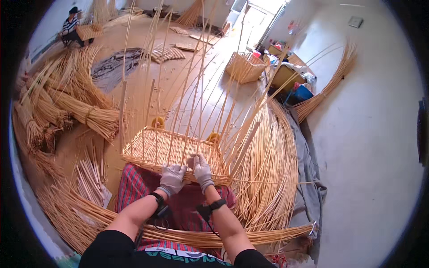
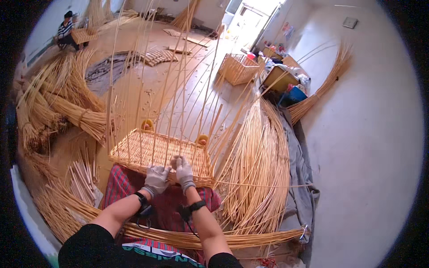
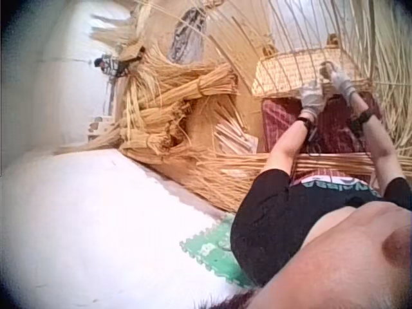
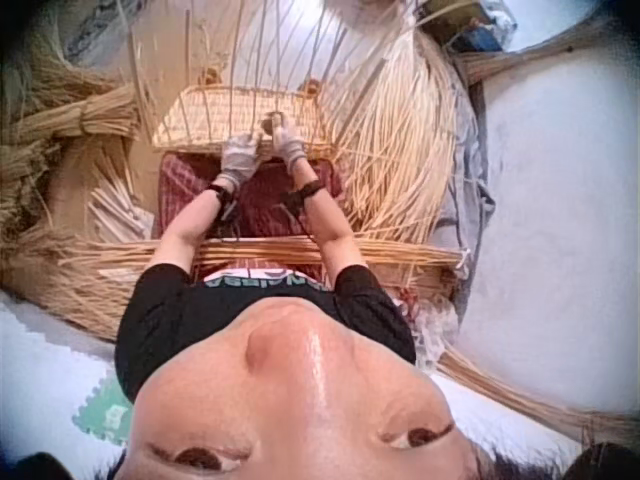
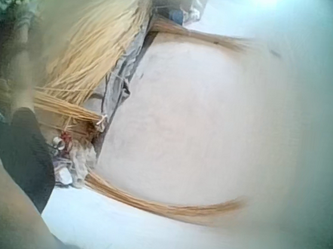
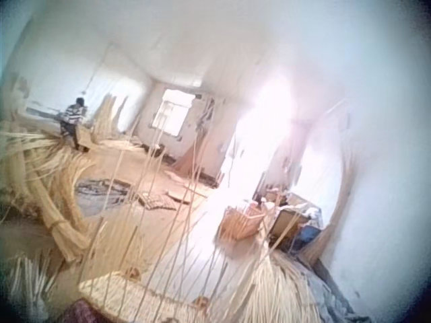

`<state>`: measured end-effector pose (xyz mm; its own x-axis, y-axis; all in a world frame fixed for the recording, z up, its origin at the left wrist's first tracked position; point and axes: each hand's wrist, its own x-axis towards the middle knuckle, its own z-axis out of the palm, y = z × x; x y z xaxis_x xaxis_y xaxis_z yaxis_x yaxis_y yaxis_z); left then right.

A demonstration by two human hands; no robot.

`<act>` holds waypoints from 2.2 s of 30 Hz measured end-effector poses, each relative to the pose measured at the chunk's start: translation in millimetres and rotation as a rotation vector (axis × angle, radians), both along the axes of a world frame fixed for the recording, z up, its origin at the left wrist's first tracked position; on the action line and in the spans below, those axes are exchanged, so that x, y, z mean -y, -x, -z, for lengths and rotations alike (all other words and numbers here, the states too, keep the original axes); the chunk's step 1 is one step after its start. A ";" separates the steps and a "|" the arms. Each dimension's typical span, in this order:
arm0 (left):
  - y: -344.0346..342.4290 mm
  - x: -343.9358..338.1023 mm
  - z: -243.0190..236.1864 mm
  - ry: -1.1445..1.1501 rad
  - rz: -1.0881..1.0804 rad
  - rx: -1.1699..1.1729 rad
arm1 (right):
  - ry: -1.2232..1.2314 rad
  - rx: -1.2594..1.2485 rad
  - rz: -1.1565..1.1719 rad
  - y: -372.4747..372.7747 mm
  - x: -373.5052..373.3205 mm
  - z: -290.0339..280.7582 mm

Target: The recorder is weaving a wicker basket using long wooden or reed strips, measuring its dimensions with a tape measure.

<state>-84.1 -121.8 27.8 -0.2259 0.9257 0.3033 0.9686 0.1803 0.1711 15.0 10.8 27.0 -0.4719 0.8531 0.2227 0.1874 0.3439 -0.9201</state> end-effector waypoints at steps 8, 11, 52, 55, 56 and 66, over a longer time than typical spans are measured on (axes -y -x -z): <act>5.4 -10.2 8.1 0.003 0.014 0.102 | 0.386 -0.409 0.039 31.3 -17.8 39.4; 4.0 -9.5 5.4 0.036 0.014 0.141 | 0.387 -0.381 0.128 31.6 -5.3 29.7; 5.9 -4.3 -9.4 0.150 -0.029 0.128 | 0.614 -0.735 0.366 -34.8 -63.8 -47.1; 8.0 -6.3 -4.9 0.183 -0.010 0.121 | 0.642 -0.533 0.316 -34.5 -59.7 -83.2; 8.3 -7.0 -2.5 0.180 -0.003 0.123 | 0.528 -0.375 0.260 -38.2 -63.5 -96.4; 4.6 -1.5 9.2 -0.057 0.009 0.119 | 0.307 -1.415 -0.508 -90.5 -128.6 -139.1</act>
<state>-88.7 -120.3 18.7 -0.2548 0.9101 0.3268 0.9425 0.1581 0.2946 105.5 139.4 166.1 -0.2780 0.7681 0.5768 -0.9502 -0.1316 -0.2826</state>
